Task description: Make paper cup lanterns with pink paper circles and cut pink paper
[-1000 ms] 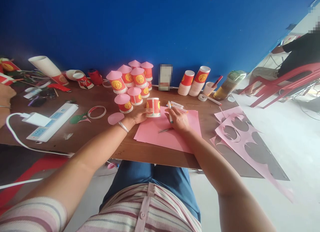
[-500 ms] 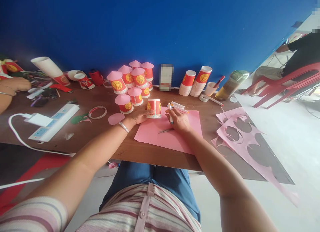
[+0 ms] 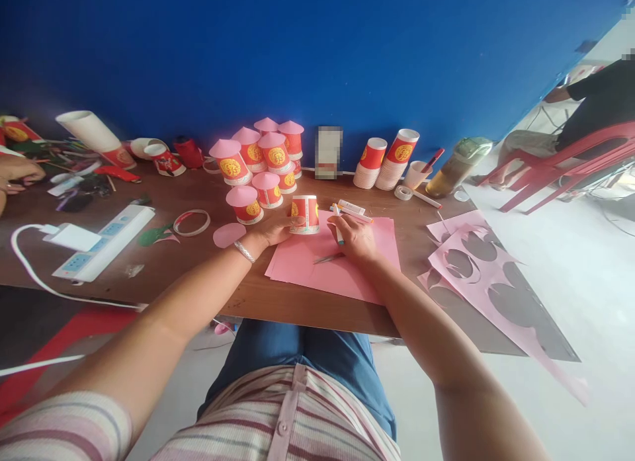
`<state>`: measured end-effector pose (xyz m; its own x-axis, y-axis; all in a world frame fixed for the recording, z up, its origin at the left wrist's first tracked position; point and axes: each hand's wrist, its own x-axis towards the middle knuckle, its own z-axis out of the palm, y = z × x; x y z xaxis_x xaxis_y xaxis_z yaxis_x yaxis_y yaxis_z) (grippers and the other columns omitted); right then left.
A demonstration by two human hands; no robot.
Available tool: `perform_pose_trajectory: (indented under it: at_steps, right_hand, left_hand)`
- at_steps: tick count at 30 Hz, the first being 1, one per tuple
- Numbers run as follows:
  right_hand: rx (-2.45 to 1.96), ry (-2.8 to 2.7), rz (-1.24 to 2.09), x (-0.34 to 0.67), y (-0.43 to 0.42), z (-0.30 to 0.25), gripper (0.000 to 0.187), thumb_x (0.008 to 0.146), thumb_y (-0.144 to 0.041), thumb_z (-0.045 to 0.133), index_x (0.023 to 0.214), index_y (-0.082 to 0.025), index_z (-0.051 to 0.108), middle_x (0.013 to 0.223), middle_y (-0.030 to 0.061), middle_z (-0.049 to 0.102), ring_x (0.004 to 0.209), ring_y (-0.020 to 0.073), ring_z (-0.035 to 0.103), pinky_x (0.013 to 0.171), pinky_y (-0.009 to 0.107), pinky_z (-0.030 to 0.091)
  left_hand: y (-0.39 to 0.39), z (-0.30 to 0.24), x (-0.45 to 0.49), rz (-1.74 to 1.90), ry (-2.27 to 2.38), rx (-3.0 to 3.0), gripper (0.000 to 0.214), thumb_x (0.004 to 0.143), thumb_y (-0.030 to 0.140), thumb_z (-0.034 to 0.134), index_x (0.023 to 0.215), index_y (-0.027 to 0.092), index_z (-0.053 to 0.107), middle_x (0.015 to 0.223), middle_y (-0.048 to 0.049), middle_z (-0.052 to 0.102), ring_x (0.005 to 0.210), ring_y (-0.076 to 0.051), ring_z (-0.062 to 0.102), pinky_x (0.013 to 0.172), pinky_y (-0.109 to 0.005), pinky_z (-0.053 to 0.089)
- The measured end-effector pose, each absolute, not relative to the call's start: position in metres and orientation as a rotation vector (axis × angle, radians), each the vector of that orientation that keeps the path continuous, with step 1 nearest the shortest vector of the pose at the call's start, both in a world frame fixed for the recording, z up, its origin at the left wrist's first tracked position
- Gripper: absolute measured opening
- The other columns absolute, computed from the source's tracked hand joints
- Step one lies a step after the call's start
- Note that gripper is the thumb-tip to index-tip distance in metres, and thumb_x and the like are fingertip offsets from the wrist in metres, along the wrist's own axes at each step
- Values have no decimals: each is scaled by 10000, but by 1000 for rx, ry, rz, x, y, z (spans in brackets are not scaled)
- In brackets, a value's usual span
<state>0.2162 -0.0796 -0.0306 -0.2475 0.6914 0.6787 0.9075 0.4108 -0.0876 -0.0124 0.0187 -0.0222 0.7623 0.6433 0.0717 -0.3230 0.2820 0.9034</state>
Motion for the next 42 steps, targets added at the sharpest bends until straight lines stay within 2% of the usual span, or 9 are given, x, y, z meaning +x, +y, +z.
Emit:
perform_pose_trajectory:
  at_steps: [5, 13, 18, 23, 28, 33, 36, 39, 42]
  right_hand:
    - [-1343, -1964, -437, 218, -83, -29, 211, 1063, -278, 532, 1075, -196, 726, 984, 83, 802, 814, 196, 740, 670, 269, 508]
    - [-1193, -1974, -427, 215, -92, -18, 172, 1047, -319, 600, 1154, -204, 671, 934, 61, 765, 786, 198, 728, 662, 286, 541]
    - [-1152, -2027, -439, 203, -98, -18, 294, 1030, -368, 638, 1271, -205, 593, 1017, 88, 750, 817, 219, 728, 659, 317, 563]
    - [-1104, -2059, -515, 194, -100, -16, 458, 1025, -336, 645, 1433, -208, 479, 1187, 149, 732, 996, 279, 747, 727, 370, 625]
    - [-1120, -2030, -525, 196, -99, -15, 484, 1031, -338, 642, 1455, -197, 455, 1078, 128, 739, 895, 263, 754, 637, 335, 600]
    - [-1124, -2022, -457, 197, -99, -17, 406, 1033, -312, 636, 1400, -212, 493, 1000, 95, 726, 798, 232, 738, 619, 318, 573]
    - [-1115, -2006, -416, 196, -99, -17, 371, 1035, -278, 628, 1379, -215, 507, 964, 79, 713, 785, 222, 733, 605, 306, 556]
    - [-1108, -1985, -381, 197, -98, -17, 355, 1036, -262, 621, 1373, -218, 517, 959, 72, 704, 794, 217, 730, 603, 299, 551]
    - [-1094, -1981, -370, 198, -97, -17, 329, 1040, -242, 611, 1360, -216, 535, 950, 65, 705, 797, 209, 724, 608, 290, 548]
  left_hand:
    - [17, -21, -14, 647, 307, 1166, 522, 713, 375, 945, 1136, 154, 733, 1061, -93, 771, 1008, -239, 716, 914, -376, 512]
    - [10, -17, -10, 704, 387, 1190, 498, 684, 362, 952, 1066, 135, 726, 1005, -72, 770, 912, -197, 697, 890, -361, 520]
    - [2, -11, -6, 717, 390, 1202, 410, 705, 342, 949, 985, 140, 728, 973, -53, 762, 905, -178, 700, 893, -351, 537]
    - [-1, -6, -3, 685, 432, 1255, 481, 669, 372, 967, 1026, 135, 748, 976, -56, 755, 881, -159, 686, 843, -315, 541]
    - [-2, -6, 2, 682, 407, 1318, 446, 703, 345, 952, 1030, 141, 728, 919, -36, 724, 845, -147, 668, 783, -292, 542]
    - [-4, -2, -1, 598, 336, 1324, 460, 760, 314, 922, 1143, 155, 722, 1026, -70, 747, 959, -188, 706, 900, -356, 574]
    - [-4, -3, -5, 593, 314, 1280, 483, 794, 313, 898, 1218, 172, 717, 1122, -100, 759, 1072, -243, 723, 1002, -435, 571]
    - [-2, -8, -7, 598, 291, 1245, 494, 827, 302, 868, 1281, 196, 703, 1233, -117, 753, 1185, -283, 710, 1114, -504, 518]
    - [1, -13, -7, 588, 282, 1240, 478, 835, 316, 855, 1269, 171, 717, 1264, -136, 753, 1229, -303, 697, 1169, -519, 467]
